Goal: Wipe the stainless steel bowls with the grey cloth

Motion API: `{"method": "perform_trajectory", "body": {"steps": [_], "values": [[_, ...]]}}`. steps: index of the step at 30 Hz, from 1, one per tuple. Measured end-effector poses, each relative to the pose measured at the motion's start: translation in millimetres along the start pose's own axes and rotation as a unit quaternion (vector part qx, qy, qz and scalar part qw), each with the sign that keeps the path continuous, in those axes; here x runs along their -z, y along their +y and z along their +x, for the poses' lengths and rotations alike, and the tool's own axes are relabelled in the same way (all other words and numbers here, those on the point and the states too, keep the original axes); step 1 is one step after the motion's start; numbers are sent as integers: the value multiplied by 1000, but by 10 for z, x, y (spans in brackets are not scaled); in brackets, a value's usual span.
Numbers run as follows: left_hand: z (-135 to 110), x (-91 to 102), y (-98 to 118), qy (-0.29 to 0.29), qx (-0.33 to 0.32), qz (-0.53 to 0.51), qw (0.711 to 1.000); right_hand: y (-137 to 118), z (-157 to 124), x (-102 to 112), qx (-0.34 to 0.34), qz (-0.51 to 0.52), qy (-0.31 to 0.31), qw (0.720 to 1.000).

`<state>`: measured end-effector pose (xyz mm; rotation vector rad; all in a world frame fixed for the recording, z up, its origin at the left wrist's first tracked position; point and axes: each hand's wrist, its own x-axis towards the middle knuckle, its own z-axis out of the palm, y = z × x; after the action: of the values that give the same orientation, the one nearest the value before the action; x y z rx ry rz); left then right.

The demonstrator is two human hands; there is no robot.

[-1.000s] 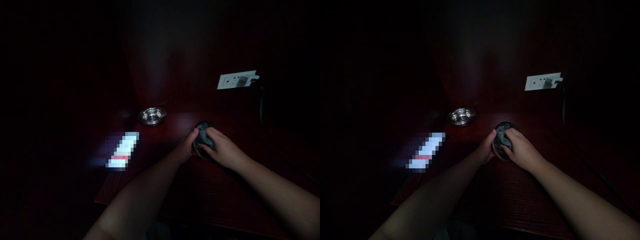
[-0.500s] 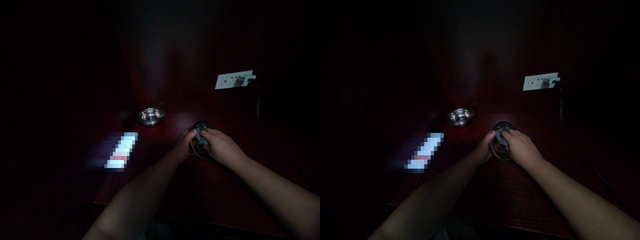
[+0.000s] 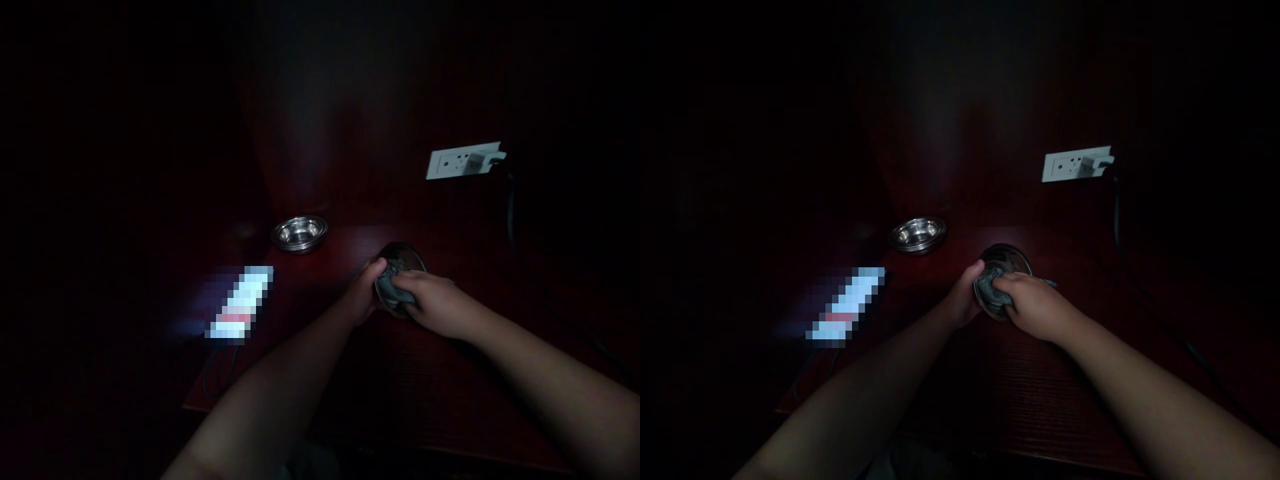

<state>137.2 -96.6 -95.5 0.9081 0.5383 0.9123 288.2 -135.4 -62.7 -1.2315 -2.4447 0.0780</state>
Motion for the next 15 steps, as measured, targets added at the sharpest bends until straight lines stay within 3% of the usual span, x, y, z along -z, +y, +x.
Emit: {"method": "perform_trajectory", "body": {"steps": [6,15], "values": [[20,30,12,-70,14,-11,997,-23,13,-6,56,140,17,988],[18,129,-4,-107,89,-50,989,-123,30,-30,80,219,114,966]]}}
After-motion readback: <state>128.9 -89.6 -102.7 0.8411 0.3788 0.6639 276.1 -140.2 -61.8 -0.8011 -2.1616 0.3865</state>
